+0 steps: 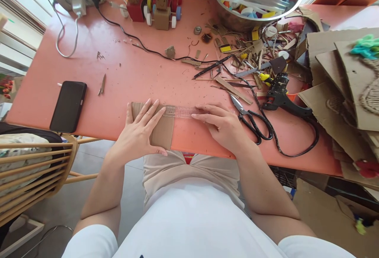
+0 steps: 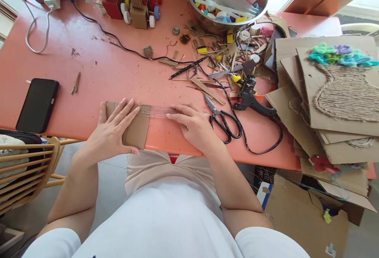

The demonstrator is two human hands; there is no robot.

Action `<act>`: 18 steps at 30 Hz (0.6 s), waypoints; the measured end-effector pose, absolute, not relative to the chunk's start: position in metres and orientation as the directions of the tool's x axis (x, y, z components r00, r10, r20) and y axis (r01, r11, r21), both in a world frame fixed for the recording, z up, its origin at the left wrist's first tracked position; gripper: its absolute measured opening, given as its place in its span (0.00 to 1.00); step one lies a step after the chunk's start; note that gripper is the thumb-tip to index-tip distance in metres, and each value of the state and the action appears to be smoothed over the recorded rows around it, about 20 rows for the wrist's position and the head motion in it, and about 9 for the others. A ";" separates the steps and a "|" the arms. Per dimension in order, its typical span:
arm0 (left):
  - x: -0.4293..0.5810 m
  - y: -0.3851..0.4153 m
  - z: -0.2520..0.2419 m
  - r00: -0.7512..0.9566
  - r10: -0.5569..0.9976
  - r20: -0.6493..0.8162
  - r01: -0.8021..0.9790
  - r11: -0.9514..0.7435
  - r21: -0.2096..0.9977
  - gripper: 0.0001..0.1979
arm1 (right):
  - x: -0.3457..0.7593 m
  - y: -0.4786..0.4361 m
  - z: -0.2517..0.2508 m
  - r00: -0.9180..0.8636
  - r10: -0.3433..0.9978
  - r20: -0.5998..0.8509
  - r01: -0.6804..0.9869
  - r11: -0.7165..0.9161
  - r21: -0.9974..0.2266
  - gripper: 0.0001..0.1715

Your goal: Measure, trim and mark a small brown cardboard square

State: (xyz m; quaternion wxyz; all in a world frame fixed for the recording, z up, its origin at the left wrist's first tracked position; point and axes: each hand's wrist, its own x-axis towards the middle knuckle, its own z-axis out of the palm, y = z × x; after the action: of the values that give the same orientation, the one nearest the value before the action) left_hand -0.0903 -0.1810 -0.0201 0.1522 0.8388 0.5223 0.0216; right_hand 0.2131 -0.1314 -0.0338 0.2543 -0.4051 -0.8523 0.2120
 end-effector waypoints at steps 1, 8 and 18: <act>-0.090 -0.181 -0.019 0.455 0.882 -0.123 0.868 -0.410 0.280 0.57 | 0.213 -0.131 -0.034 -0.541 0.800 0.258 0.584 0.579 -0.569 0.30; -0.087 -0.181 -0.015 0.457 0.880 -0.130 0.865 -0.405 0.296 0.53 | 0.214 -0.130 -0.032 -0.538 0.803 0.257 0.581 0.574 -0.577 0.30; -0.088 -0.183 -0.018 0.477 0.876 -0.070 0.854 -0.443 0.274 0.51 | 0.212 -0.130 -0.033 -0.544 0.795 0.268 0.583 0.588 -0.561 0.25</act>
State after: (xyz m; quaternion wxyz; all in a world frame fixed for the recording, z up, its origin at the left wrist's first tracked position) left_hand -0.0876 -0.1834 -0.0183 0.1368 0.8483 0.5099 0.0410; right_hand 0.2122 -0.1304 -0.0326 0.2555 -0.4036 -0.8536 0.2080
